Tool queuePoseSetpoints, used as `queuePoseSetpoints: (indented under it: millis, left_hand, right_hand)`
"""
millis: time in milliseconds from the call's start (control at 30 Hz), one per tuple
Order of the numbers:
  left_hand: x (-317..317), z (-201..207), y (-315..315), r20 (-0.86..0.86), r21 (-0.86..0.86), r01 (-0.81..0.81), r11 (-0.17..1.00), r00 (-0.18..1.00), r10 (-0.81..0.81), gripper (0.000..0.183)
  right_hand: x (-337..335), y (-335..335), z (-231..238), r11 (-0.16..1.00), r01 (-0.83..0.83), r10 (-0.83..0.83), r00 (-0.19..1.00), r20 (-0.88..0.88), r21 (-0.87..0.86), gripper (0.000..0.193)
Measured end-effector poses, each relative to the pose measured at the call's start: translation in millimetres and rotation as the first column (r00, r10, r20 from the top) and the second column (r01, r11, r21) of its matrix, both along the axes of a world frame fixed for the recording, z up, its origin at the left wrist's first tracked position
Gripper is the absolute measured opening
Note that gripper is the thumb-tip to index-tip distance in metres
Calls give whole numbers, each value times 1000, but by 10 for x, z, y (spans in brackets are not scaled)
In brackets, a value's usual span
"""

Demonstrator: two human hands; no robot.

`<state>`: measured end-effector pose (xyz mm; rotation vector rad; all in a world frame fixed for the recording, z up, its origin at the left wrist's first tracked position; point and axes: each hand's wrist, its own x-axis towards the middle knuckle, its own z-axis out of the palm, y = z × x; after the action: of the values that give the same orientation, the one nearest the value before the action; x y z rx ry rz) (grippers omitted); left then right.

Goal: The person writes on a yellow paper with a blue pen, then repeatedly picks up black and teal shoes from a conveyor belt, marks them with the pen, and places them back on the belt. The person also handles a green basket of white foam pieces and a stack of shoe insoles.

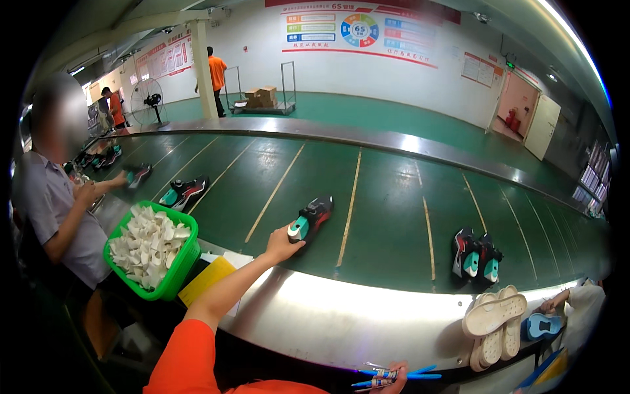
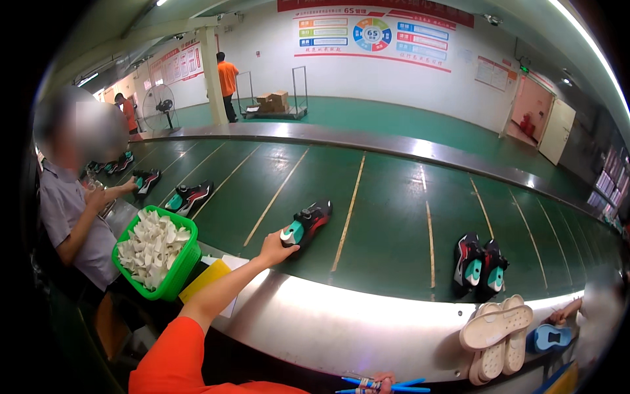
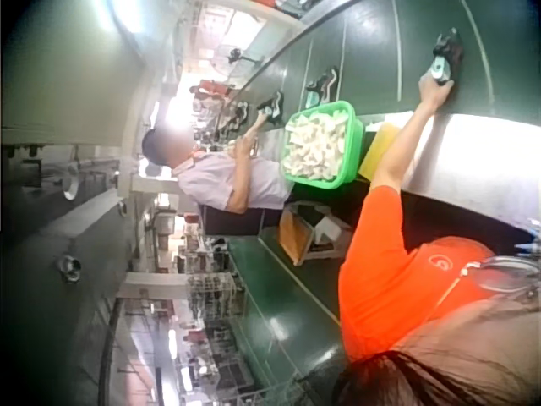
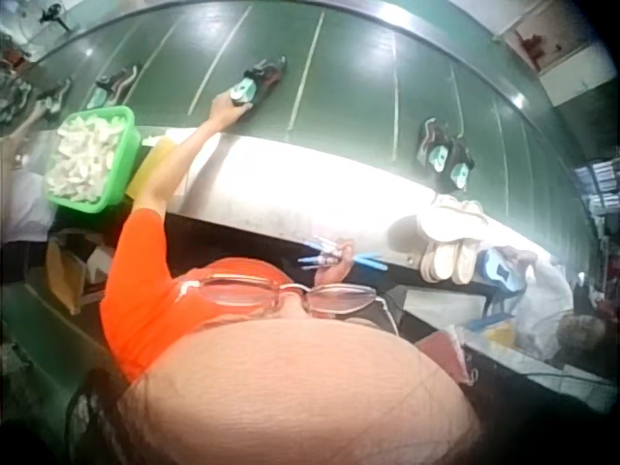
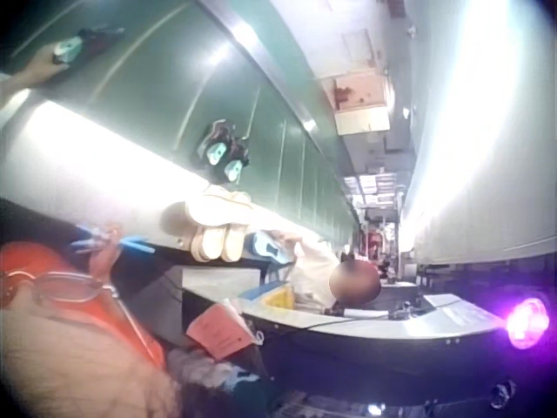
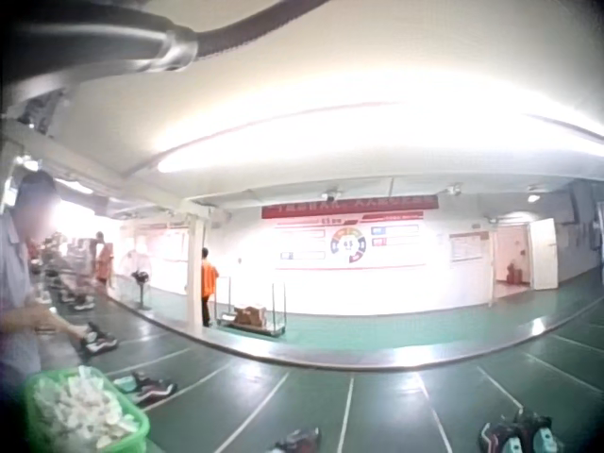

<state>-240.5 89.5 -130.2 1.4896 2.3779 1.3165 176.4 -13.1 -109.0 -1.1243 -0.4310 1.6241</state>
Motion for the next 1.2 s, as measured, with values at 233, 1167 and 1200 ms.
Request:
queuePoseSetpoints:
  millis: [233,1167,1200]
  left_hand:
    - [-35,-185,11,277,138,29,990,959,-67,81]
    - [200,-252,130,192,335,-58,940,981,-8,88]
    - [258,-177,177,193,337,-89,937,981,24,77]
  right_hand:
    - [-93,-71,-88,996,-71,73,997,-37,59,25]
    - [-66,-178,-27,994,-90,90,996,-9,56,23]
    - [-49,-172,-23,996,-86,86,996,-9,29,22]
